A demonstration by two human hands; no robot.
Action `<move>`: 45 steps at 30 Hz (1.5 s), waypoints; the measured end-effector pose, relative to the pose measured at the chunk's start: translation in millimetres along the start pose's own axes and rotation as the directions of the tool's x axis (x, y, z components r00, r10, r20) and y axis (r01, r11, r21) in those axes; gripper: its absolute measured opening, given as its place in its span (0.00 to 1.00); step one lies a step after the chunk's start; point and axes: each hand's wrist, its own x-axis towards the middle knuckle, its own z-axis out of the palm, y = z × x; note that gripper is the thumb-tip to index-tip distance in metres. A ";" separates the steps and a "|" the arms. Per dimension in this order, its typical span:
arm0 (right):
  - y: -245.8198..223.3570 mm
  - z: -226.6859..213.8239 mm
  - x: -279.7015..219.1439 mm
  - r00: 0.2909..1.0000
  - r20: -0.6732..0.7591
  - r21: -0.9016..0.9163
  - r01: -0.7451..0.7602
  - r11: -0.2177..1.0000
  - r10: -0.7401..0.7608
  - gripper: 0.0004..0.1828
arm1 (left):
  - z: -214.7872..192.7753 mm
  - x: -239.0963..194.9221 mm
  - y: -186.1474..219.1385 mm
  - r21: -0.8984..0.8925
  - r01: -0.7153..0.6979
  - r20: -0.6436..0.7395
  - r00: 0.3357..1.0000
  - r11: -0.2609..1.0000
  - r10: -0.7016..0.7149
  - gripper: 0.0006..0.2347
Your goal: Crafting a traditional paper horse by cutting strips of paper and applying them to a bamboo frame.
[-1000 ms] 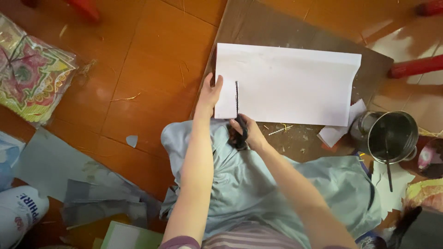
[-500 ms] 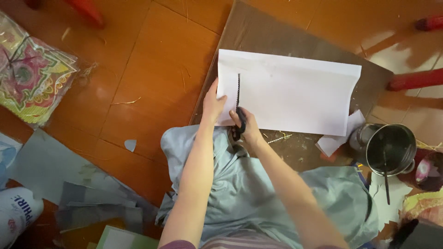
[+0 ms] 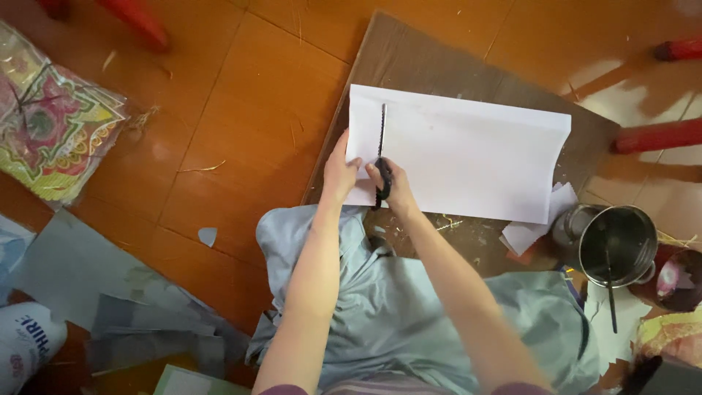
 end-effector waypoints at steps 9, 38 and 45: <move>-29.6 -4.3 36.2 0.982 0.013 0.219 -0.186 0.958 0.188 0.22 | -0.8 1.7 6.1 -0.132 0.048 0.077 0.996 0.990 -0.038 0.31; -0.8 -94.2 -193.2 0.801 0.392 0.294 -0.575 0.764 0.452 0.48 | 41.4 -7.3 -97.6 0.497 -0.189 -0.053 0.968 0.847 0.247 0.08; -15.4 -85.1 -192.2 0.807 0.408 0.296 -0.559 0.775 0.426 0.46 | 45.4 -15.9 -58.0 0.398 -0.009 0.192 0.979 0.918 -0.073 0.16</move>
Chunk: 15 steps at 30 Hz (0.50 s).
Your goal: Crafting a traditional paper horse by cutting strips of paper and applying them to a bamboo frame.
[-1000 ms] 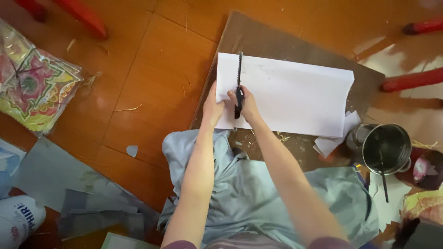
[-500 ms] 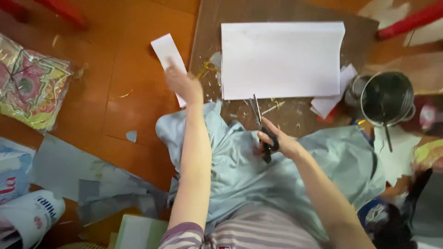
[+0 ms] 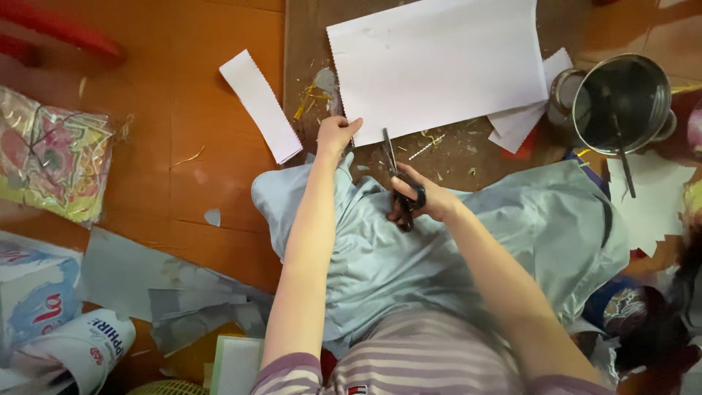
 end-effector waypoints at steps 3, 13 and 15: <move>0.7 -0.5 1.0 0.998 -0.056 -0.051 -0.021 0.998 0.018 0.46 | 0.5 -11.2 20.7 -0.099 0.114 0.110 0.989 0.989 -0.103 0.19; -2.5 -1.9 29.1 0.998 -0.049 -0.067 0.038 0.997 -0.041 0.47 | -3.2 -4.8 13.1 -0.556 0.058 0.162 0.986 0.829 0.040 0.23; -7.8 1.3 28.8 0.999 -0.038 -0.044 0.037 0.998 -0.039 0.48 | -5.6 -3.9 9.6 -0.589 0.061 0.172 0.984 0.806 0.051 0.23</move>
